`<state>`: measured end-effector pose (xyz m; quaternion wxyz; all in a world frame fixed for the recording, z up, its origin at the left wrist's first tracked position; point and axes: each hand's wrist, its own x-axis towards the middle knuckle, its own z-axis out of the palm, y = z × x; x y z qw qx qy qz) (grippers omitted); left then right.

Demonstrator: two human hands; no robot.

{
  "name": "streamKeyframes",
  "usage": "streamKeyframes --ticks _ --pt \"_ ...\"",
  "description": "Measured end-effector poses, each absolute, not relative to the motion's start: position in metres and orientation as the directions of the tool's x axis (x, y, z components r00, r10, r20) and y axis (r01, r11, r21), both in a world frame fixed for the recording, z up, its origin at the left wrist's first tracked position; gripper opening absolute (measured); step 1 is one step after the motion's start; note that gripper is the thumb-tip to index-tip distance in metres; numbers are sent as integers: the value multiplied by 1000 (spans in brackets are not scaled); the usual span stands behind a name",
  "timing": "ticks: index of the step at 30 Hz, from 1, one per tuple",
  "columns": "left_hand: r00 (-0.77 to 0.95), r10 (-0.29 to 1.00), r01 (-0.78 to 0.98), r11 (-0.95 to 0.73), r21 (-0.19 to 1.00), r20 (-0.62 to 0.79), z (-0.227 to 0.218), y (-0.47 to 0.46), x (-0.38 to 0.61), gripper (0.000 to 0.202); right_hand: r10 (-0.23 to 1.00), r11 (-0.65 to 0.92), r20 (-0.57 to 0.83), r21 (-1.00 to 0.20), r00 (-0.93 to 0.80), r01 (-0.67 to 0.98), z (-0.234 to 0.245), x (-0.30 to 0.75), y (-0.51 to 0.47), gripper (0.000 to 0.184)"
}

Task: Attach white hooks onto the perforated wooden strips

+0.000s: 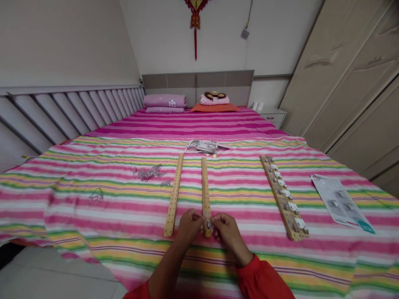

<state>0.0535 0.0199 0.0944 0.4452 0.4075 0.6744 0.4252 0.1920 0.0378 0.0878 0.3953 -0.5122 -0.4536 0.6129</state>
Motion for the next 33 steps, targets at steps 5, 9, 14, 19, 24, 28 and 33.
streamKeyframes --ticks 5,9,14,19,24,28,33 --pt "-292 931 262 300 917 -221 100 21 54 12 960 -234 -238 -971 -148 42 81 192 39 20" --pt "-304 934 324 289 901 -191 102 24 53 12 950 -259 -262 -965 -173 38 82 193 38 23" --pt "-312 931 355 300 886 -190 106 27 52 7 921 -321 -303 -946 -244 -38 84 196 36 33" --pt "-311 934 367 290 884 -177 103 30 50 8 926 -324 -305 -945 -223 -52 79 196 37 36" --pt "-309 934 352 286 891 -178 95 34 47 12 937 -317 -302 -946 -176 -64 73 194 39 31" --pt "-297 930 333 312 890 -215 94 37 47 12 947 -297 -289 -954 -140 -37 72 193 41 26" --pt "-288 925 312 335 889 -247 98 40 47 13 951 -294 -288 -955 -114 -33 72 193 43 25"
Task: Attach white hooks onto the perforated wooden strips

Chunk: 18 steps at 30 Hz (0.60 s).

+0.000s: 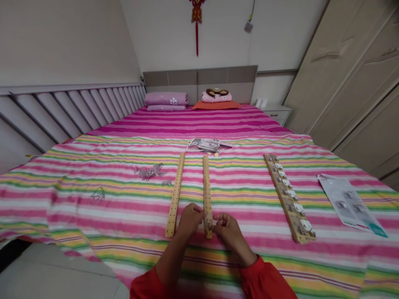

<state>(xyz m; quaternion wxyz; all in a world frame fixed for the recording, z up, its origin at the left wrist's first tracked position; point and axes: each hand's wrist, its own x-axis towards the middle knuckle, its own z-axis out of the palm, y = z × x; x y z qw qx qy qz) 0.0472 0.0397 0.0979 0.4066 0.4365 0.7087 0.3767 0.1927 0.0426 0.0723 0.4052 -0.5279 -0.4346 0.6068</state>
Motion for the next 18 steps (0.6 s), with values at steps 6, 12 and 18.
streamKeyframes --ticks 6,12,18 --pt "-319 922 310 321 895 -220 98 41 48 12 943 -319 -307 -944 -130 -85 75 192 42 27" --pt "-332 922 387 326 863 -199 103 34 53 17 907 -391 -356 -910 -227 -138 88 198 38 29" --pt "-258 966 400 112 909 -5 138 34 23 29 881 -445 -382 -869 -279 -216 88 205 41 32"
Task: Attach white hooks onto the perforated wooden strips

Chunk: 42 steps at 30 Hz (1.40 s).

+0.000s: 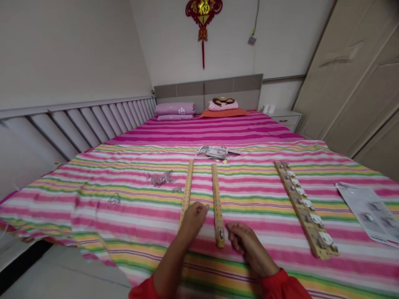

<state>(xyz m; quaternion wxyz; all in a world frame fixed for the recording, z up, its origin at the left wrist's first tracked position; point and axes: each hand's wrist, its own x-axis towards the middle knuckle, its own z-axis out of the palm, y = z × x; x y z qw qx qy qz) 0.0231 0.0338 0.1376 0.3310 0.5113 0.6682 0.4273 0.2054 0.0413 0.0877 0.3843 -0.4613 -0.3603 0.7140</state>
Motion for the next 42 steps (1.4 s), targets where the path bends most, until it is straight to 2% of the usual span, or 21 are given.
streamKeyframes --ticks 2,6,11,13,17,20,23,25,26,28,31,35,38,42 --pt "-352 927 464 53 884 129 145 41 -4 23 890 -434 -372 -870 -265 -236 83 205 42 35" --pt "-483 837 662 158 733 256 140 59 -60 8 905 -402 -341 -882 -254 -246 79 205 41 37" --pt "-476 812 817 266 512 337 123 72 -91 24 903 -407 -345 -879 -256 -248 79 205 40 35" --pt "-483 807 834 305 460 340 119 75 -92 22 903 -405 -343 -881 -261 -244 78 205 41 35" --pt "-467 812 860 323 395 351 119 76 -91 18 901 -406 -346 -884 -261 -231 79 206 42 36" --pt "-479 785 845 292 448 392 124 74 -92 17 901 -407 -347 -886 -261 -224 81 206 40 36" --pt "-591 739 680 241 692 323 135 67 -90 14 908 -391 -333 -891 -253 -229 83 206 38 35" --pt "-657 728 435 155 887 195 143 59 -85 15 915 -373 -313 -899 -256 -232 84 206 37 35" --pt "-666 736 295 108 949 123 146 54 -81 17 917 -364 -304 -903 -258 -230 84 206 37 36" --pt "-638 770 44 37 998 -1 153 42 -71 22 921 -349 -289 -911 -262 -221 85 207 37 37" --pt "-520 836 -257 40 965 -173 160 21 -53 24 926 -336 -277 -915 -258 -222 86 207 37 37" --pt "-332 858 -578 142 803 -391 163 -4 -22 16 928 -341 -283 -907 -242 -248 92 205 34 36" --pt "-252 848 -662 201 722 -467 160 -16 4 18 938 -310 -249 -913 -242 -264 104 201 29 36" --pt "-232 855 -617 239 750 -463 149 -22 32 33 948 -219 -144 -943 -283 -251 125 197 21 38"
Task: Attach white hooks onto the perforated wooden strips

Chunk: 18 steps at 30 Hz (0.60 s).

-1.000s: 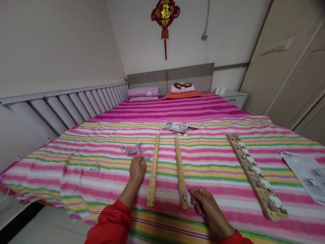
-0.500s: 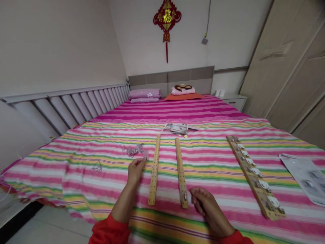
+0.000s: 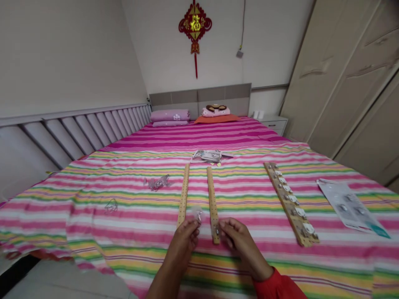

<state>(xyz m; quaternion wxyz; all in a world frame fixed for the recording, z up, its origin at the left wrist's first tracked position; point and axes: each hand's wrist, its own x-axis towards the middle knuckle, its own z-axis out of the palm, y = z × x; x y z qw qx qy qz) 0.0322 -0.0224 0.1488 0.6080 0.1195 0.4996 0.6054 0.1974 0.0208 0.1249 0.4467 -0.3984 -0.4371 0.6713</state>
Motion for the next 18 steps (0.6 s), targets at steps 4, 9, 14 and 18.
streamKeyframes --ticks 4,9,14,18 --pt "-257 883 -458 245 854 -391 138 -22 46 41 956 -149 -80 -962 -283 -230 136 197 17 41" --pt "-242 932 -288 198 937 -271 131 -22 54 42 964 -123 -62 -966 -258 -229 135 199 16 41" --pt "-203 956 -243 161 957 -212 123 -22 59 38 963 -126 -70 -971 -260 -204 132 200 16 40" --pt "-209 965 -185 122 975 -160 120 -17 58 39 969 -126 -78 -971 -234 -201 125 200 20 40"
